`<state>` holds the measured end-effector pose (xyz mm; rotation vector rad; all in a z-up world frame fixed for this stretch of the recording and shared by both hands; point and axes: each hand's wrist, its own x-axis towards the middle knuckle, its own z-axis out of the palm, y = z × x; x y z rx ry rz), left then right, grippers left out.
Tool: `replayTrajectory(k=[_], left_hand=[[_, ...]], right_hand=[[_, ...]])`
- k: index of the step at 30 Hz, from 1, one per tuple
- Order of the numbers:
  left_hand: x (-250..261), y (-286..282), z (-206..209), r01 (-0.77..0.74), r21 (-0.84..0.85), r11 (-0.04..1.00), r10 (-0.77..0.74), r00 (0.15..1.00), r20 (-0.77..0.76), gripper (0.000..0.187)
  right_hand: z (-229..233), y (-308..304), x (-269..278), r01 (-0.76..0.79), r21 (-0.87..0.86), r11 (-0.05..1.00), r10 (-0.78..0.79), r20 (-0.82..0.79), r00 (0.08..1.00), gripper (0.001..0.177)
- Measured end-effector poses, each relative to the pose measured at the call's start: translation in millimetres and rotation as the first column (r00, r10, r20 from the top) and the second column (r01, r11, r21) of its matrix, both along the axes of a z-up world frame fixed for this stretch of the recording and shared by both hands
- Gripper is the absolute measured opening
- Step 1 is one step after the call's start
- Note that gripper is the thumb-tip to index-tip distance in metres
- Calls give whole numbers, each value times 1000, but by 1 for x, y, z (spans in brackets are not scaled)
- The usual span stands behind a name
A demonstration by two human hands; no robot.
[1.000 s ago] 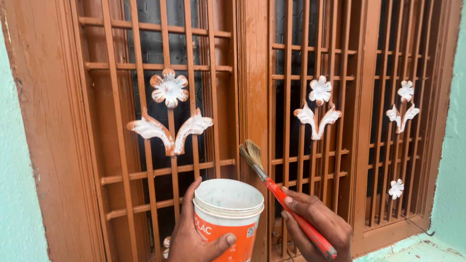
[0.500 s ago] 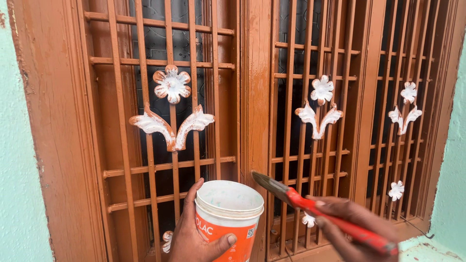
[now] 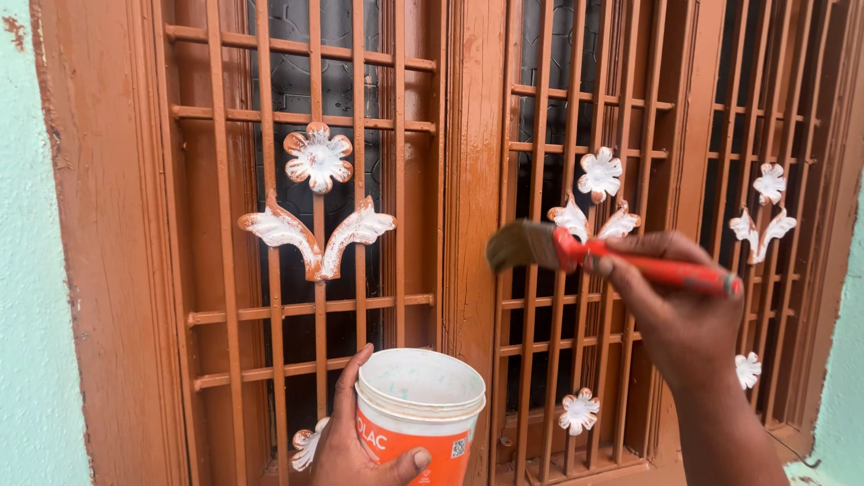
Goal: The person paints a brown metal window grille with a reddish-brown paint using a brush. They hold a paint container in one hand and apply paint to the vertical bars and decorative floral elements of the grille. The person works methodically from the top to the bottom of the window frame.
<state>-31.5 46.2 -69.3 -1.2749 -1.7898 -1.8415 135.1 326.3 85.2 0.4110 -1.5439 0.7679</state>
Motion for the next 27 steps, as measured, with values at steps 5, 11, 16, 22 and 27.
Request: replayTrajectory(k=[5,11,16,22,27], left_hand=[[-3,12,-11,-24,38,999,26,999,-39,138],[0,23,-16,-5,106,994,16,995,-103,134],[4,33,-19,59,146,987,-46,994,-96,131],[-5,39,-29,-88,15,996,86,992,94,144],[-4,47,-46,-85,96,992,83,996,18,138]], right_hand=[[19,3,-1,-100,17,995,101,-120,988,11],[12,15,-1,-150,15,989,149,-255,955,10],[-25,18,-25,-129,24,991,131,-263,956,11],[-81,27,-30,-72,-46,996,65,-134,989,16],[-123,23,-29,54,-240,969,-36,77,996,15]])
